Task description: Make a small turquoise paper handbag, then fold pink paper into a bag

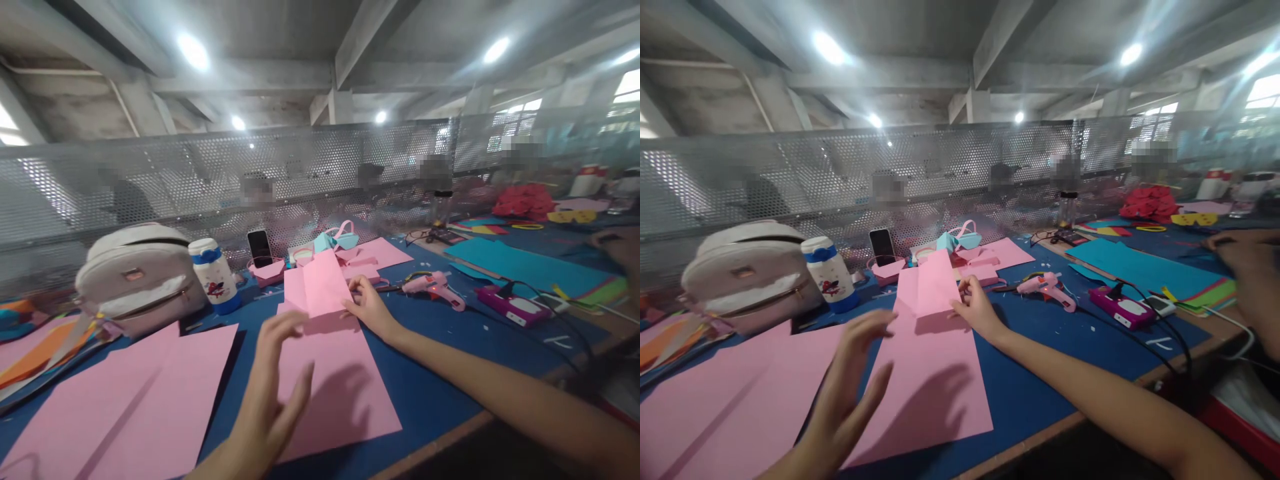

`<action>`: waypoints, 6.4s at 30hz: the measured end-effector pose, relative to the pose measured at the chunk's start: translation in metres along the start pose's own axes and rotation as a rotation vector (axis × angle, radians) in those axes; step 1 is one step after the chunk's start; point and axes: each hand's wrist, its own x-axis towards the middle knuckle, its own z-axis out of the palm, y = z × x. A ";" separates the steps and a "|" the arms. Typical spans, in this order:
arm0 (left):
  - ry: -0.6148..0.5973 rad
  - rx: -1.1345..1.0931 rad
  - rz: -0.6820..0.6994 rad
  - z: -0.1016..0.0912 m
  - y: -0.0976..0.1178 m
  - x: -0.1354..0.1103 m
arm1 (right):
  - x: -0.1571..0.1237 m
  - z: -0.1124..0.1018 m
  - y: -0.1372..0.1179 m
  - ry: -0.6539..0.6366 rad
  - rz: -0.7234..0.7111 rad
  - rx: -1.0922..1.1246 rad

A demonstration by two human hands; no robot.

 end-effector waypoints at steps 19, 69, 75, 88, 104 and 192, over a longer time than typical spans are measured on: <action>-0.385 -0.533 -0.446 0.041 -0.046 0.070 | -0.004 -0.016 -0.031 -0.075 -0.372 -0.372; -0.383 -0.053 -0.131 0.028 -0.060 0.031 | -0.011 0.004 -0.023 -0.144 0.122 -0.084; -0.360 -0.068 -0.217 0.027 -0.055 0.032 | -0.011 0.005 -0.026 -0.133 0.105 -0.104; -0.256 -0.196 -0.437 0.028 -0.065 0.037 | 0.000 -0.008 -0.019 -0.049 0.080 -0.057; -0.287 -0.006 -0.299 0.025 -0.063 0.039 | -0.003 -0.004 -0.017 -0.042 0.028 -0.127; -0.038 -0.206 -0.384 0.031 -0.076 0.033 | 0.008 -0.019 -0.005 0.090 -0.098 -0.216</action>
